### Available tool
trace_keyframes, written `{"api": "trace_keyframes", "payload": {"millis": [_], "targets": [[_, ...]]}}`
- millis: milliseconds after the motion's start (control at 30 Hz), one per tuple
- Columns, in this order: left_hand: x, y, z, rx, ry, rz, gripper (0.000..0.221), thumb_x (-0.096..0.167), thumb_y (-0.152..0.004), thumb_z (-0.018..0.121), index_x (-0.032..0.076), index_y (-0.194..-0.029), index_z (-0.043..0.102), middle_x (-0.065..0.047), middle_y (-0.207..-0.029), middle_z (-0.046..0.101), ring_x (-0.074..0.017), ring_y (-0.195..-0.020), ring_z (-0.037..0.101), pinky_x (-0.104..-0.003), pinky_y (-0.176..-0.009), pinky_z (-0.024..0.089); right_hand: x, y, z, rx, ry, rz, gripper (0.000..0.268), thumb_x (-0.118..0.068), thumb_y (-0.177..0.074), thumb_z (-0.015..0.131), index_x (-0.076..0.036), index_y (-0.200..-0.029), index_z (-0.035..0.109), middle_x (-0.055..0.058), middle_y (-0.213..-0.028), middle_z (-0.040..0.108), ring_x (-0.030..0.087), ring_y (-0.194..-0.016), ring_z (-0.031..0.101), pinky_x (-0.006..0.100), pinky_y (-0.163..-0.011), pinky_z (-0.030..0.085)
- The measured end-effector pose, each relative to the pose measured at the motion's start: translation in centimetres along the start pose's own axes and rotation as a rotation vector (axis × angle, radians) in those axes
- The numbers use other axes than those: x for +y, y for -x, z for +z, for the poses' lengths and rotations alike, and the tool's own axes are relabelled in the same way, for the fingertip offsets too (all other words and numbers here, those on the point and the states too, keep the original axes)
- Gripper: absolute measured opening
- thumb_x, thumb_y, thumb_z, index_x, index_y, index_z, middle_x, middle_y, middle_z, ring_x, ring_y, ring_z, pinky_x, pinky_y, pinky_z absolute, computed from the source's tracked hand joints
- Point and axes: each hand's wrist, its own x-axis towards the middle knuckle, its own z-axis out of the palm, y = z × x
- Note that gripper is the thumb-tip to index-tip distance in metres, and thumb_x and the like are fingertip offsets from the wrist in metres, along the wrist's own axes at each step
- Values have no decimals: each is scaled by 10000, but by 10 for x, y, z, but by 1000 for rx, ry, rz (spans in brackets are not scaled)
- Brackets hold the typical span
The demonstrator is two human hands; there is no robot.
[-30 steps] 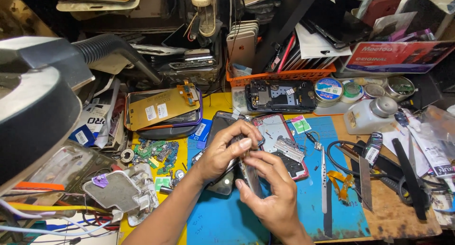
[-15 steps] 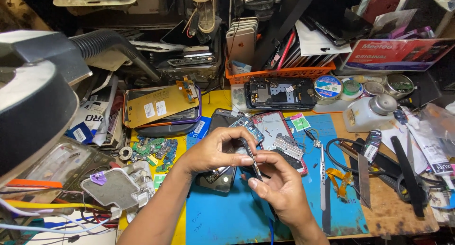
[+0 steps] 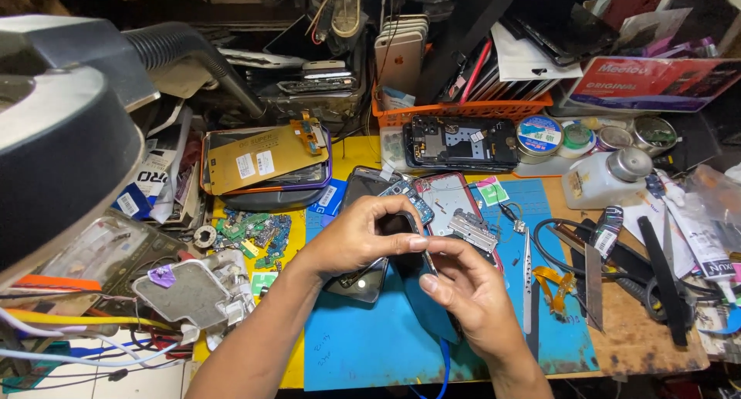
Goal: Reassembling the internal components of a smartphone, specifically connecting ribbon cables and seating the motherboard into the chassis.
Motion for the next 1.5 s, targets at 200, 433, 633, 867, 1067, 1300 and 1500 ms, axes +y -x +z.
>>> {"api": "trace_keyframes", "payload": {"millis": [200,433,633,867,1067,1300,1500], "targets": [[-6,1,1,25,42,-32,252,387,-893,728,155,-990,707,-6,-1036,722,-146,-1001,671,-309,-878,532,-15,24,-37,327,487,-135,301,-118,-852,728,-32,-1141,726,104,-1183,741,191,-1005,727,292,-910,624],[1,2,2,16,27,-92,242,376,-881,734,157,-983,716,-13,-1020,731,-137,-951,670,-293,-804,528,-26,29,-39,301,570,-66,235,-119,-863,733,-27,-1063,812,104,-1064,778,168,-976,726,278,-801,608],[7,5,4,-16,12,18,271,404,-905,708,155,-1013,698,-16,-1039,729,-170,-1020,682,-329,-910,535,-16,2,-23,183,355,159,252,-167,-840,765,-4,-1002,868,130,-840,840,188,-796,755,306,-728,600],[11,6,4,1,7,30,234,371,-901,726,148,-972,716,7,-940,716,-128,-905,659,-290,-824,515,-16,-12,-25,87,279,107,175,-125,-835,786,41,-854,837,118,-750,776,177,-703,655,308,-651,534],[13,7,5,10,-30,-1,267,413,-893,709,156,-968,718,6,-916,707,-132,-869,642,-297,-772,495,-15,-15,-27,45,260,91,160,-110,-840,794,43,-803,823,109,-691,723,177,-650,605,308,-600,497],[12,7,5,16,-26,-9,252,401,-891,719,157,-956,719,20,-894,701,-109,-849,636,-280,-756,487,-14,-15,-27,59,270,68,151,-94,-833,797,46,-779,811,114,-697,735,176,-645,605,302,-600,491],[11,6,5,29,-34,-35,259,415,-882,723,163,-943,720,27,-862,687,-101,-798,606,-274,-702,455,-16,-15,-26,55,266,68,137,-88,-834,802,39,-781,814,106,-706,744,169,-649,620,290,-599,499]]}}
